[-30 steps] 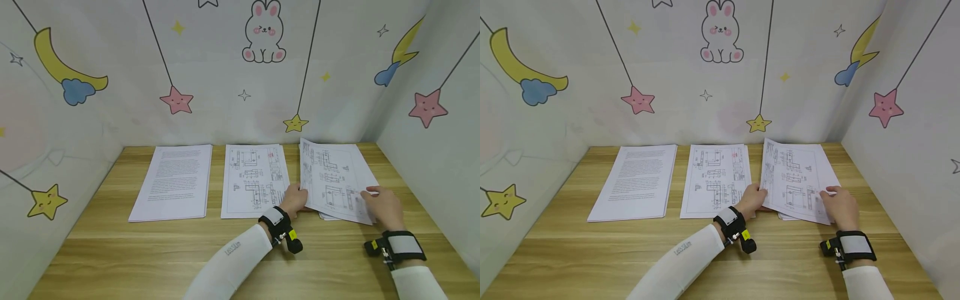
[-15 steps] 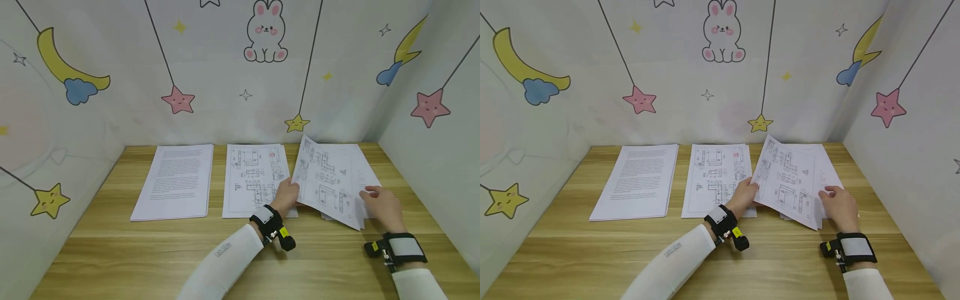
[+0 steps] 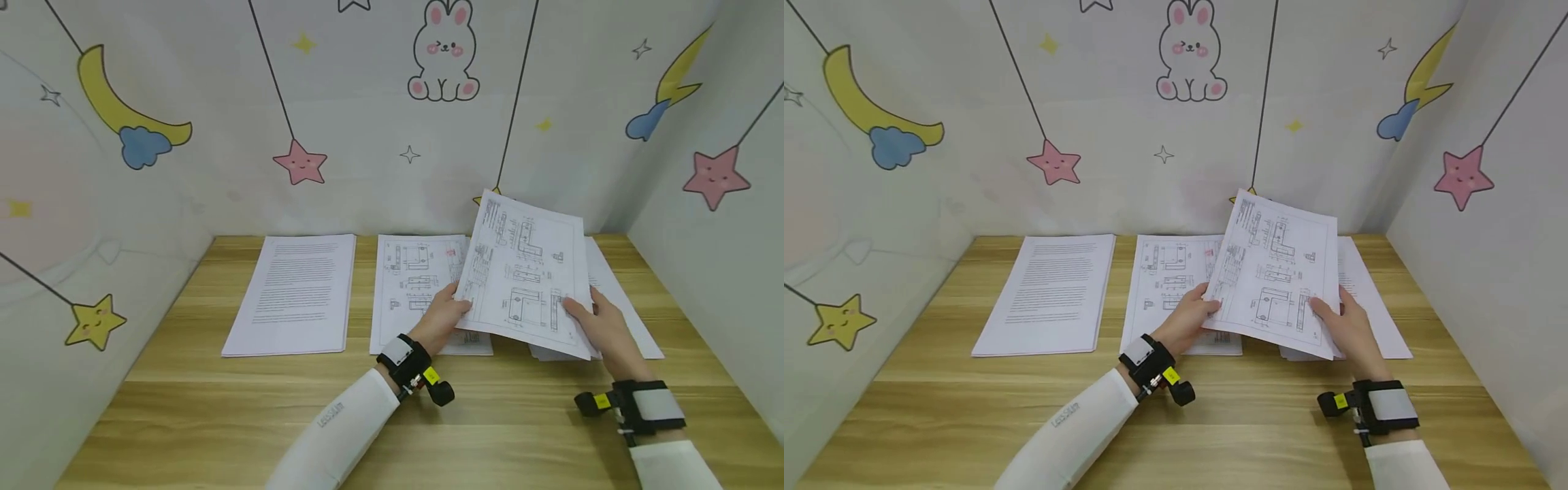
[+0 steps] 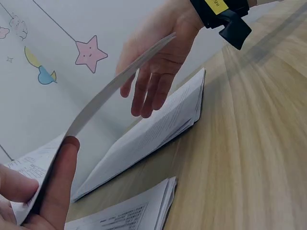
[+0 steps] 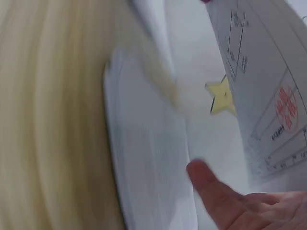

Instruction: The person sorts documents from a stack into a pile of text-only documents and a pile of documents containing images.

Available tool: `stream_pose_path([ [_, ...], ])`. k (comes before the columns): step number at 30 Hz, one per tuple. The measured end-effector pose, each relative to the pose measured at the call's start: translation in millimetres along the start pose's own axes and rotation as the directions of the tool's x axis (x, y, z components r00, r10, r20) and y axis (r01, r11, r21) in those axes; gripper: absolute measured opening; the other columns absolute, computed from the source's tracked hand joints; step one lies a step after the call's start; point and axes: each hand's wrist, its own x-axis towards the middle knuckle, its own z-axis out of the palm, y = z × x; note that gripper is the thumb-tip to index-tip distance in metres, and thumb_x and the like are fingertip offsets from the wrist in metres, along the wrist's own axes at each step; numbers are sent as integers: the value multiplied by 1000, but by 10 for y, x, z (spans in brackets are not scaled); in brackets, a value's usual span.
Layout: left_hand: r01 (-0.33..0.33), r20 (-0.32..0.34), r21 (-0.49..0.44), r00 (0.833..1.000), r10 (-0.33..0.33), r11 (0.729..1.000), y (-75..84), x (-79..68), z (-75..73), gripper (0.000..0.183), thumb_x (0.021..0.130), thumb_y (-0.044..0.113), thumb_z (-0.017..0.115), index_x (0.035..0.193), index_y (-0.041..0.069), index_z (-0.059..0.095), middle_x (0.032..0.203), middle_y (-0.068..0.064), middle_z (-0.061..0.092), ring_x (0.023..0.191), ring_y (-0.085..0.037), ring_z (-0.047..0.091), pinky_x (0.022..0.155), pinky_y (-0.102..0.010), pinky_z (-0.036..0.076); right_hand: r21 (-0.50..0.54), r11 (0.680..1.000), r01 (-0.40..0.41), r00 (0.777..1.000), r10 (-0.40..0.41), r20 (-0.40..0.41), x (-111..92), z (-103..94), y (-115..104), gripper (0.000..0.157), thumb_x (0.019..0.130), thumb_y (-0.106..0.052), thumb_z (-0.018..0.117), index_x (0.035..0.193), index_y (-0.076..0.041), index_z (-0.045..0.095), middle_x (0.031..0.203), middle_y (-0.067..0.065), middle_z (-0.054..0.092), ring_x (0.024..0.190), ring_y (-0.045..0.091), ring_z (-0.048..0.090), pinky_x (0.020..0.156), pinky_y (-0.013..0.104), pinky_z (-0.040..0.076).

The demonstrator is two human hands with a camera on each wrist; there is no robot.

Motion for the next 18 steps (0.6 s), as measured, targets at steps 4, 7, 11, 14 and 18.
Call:
stream_pose_path([
  [4,-53,-10,26,999,54,998,41,-112,-257,53,100,10,45,151,18,35,136,-5,57,112,-16,59,85,-28,50,131,988,87,996,-85,-20,-39,224,-245,74,102,-52,42,160,-14,14,140,17,50,95,6,58,71,18,51],
  [7,-92,-42,37,995,93,995,60,-210,-435,51,100,12,44,150,21,35,137,-6,56,112,-15,58,84,-27,50,220,964,151,989,-146,-37,-79,400,-422,69,104,-41,45,159,-15,14,141,15,49,95,-2,58,74,16,53],
  [11,-112,-110,90,986,122,990,67,-360,-645,52,101,11,44,151,22,32,138,-6,56,114,-16,58,88,-27,49,265,943,202,978,-206,-11,-85,631,-613,66,105,-31,45,160,-13,11,142,18,50,98,1,62,75,18,56],
  [14,-83,-173,161,979,111,984,54,-452,-798,56,99,9,46,152,19,30,137,-8,56,112,-18,58,90,-28,47,257,946,199,976,-215,34,-54,797,-711,65,106,-27,45,159,-12,12,142,20,51,105,14,64,80,24,57],
  [18,-38,-221,224,971,89,974,7,-536,-996,59,96,6,49,151,12,30,133,-15,56,107,-21,58,86,-27,47,210,958,195,973,-216,80,31,1034,-771,62,105,-22,45,158,-9,16,142,21,51,118,31,60,94,37,52],
])
